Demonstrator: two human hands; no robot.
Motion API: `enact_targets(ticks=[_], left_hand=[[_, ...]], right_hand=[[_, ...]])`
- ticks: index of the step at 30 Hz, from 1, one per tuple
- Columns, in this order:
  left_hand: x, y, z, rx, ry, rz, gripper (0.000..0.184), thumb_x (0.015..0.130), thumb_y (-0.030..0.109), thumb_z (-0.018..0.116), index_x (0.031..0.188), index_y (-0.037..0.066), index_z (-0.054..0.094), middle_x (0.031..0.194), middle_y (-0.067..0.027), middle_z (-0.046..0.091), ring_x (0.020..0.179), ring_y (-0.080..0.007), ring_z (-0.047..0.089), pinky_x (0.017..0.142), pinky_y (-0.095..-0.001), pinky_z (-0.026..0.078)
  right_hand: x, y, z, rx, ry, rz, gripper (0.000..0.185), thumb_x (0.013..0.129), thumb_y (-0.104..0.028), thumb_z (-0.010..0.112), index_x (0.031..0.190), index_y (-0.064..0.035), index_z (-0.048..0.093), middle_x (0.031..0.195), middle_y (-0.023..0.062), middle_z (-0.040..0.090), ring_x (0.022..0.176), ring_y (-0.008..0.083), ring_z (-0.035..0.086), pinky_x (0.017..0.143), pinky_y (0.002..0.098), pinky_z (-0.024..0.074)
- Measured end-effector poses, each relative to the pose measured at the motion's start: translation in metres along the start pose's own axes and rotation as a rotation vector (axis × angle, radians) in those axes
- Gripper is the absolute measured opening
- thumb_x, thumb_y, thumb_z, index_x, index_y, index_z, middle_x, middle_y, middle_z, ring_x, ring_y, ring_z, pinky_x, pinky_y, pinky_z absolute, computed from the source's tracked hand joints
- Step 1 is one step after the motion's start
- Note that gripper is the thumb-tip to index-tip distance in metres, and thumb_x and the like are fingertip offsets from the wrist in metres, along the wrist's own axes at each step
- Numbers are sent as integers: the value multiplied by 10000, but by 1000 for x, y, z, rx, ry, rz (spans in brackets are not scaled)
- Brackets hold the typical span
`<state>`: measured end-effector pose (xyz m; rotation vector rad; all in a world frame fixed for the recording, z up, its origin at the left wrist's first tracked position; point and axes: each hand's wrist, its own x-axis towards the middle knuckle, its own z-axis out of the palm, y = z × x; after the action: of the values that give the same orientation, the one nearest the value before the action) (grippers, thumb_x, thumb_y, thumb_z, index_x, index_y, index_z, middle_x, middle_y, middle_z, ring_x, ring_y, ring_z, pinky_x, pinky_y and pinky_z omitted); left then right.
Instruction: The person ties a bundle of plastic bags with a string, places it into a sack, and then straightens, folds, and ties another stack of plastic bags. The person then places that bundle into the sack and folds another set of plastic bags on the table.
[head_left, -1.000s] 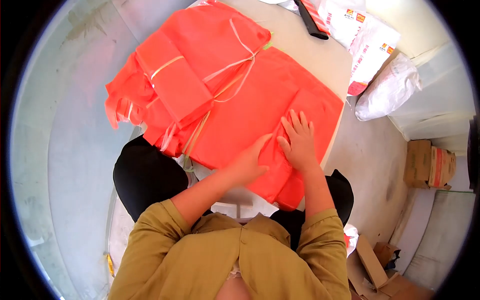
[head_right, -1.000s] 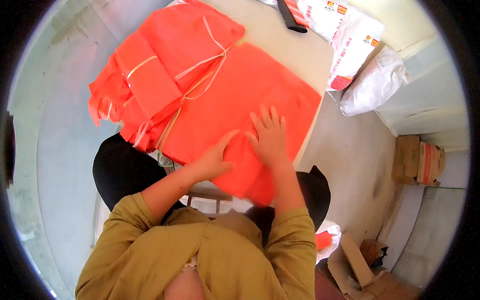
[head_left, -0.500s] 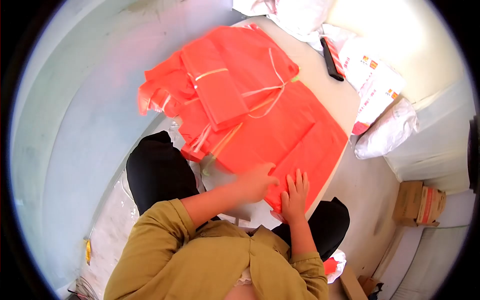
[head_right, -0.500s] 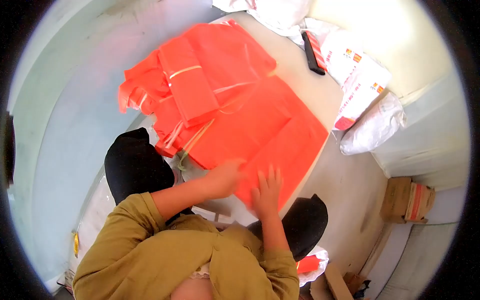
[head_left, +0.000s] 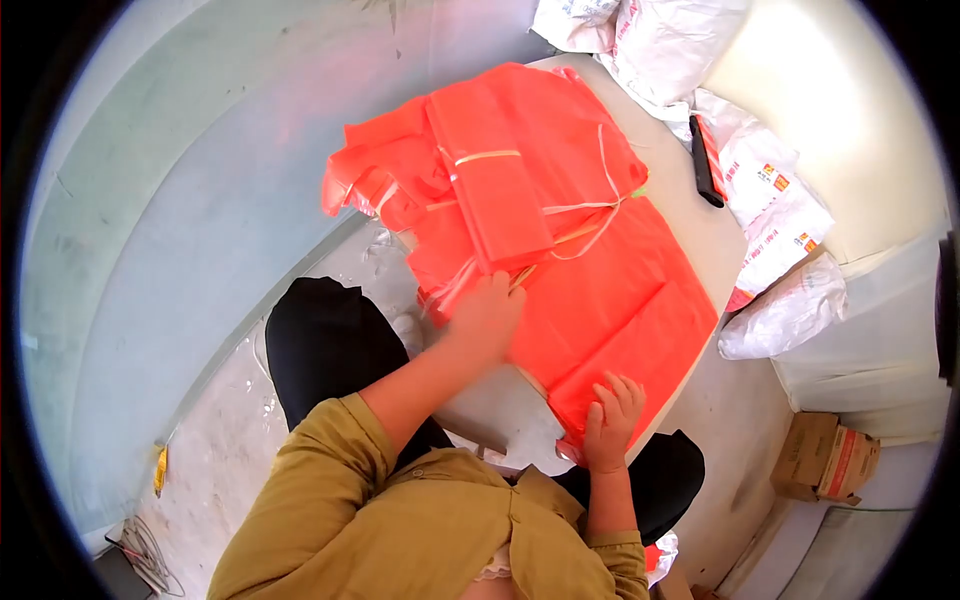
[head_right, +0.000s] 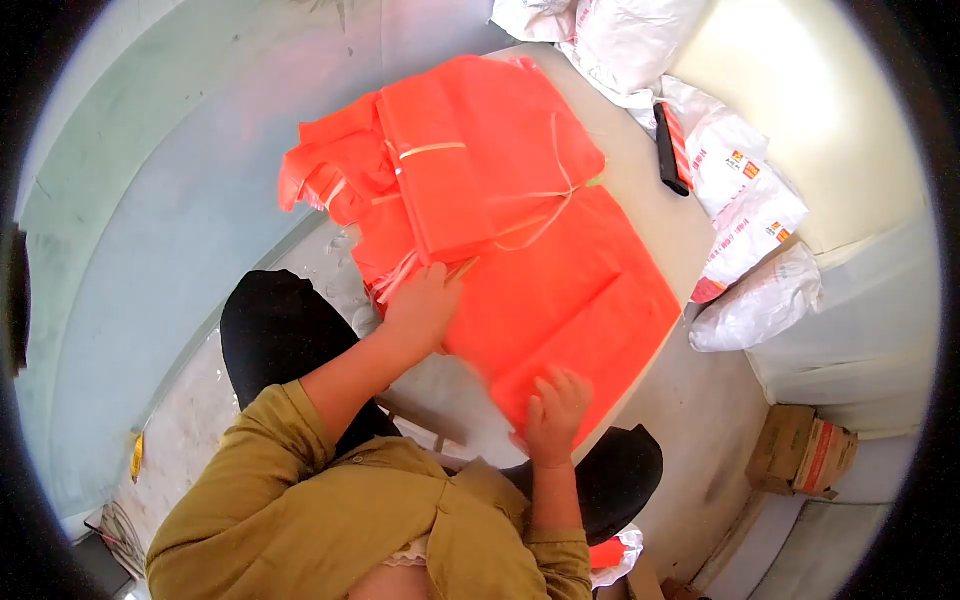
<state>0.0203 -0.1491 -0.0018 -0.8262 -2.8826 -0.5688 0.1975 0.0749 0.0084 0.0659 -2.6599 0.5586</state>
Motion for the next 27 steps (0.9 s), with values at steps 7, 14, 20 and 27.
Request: enact_targets(ticks=[7, 14, 20, 27], left_hand=[[9, -13, 4, 67, -130, -60, 220, 839, 93, 670, 1037, 58, 580, 978, -128, 673, 878, -273, 700, 718, -381, 581], [8, -12, 3, -171, -230, -108, 270, 852, 116, 694, 1086, 31, 591, 982, -113, 697, 866, -233, 709, 701, -341, 572], [-8, 9, -13, -1677, -516, -426, 261, 895, 123, 696, 1119, 22, 607, 913, -24, 654, 815, -106, 635, 681, -275, 527], [-17, 18, 2, -1595, -515, -353, 251, 913, 110, 696, 1123, 21, 592, 942, -36, 642, 854, -114, 640, 746, -273, 536]], right_hand=[[14, -28, 9, 26, -65, -89, 163, 883, -127, 644, 993, -20, 702, 1269, 146, 653, 1229, 385, 545, 1118, 553, 367], [16, -41, 15, 258, -83, 91, 205, 942, -124, 625, 1096, -1, 681, 1309, 175, 633, 1264, 349, 552, 1099, 478, 421], [29, -76, 36, 1477, -39, 857, 414, 1061, -222, 525, 1411, -12, 451, 1383, 167, 581, 1313, 299, 543, 1125, 427, 423], [38, -98, 30, 1504, -227, 985, 373, 1081, -283, 510, 1378, -64, 457, 1135, 73, 629, 1025, 178, 622, 994, 376, 496]])
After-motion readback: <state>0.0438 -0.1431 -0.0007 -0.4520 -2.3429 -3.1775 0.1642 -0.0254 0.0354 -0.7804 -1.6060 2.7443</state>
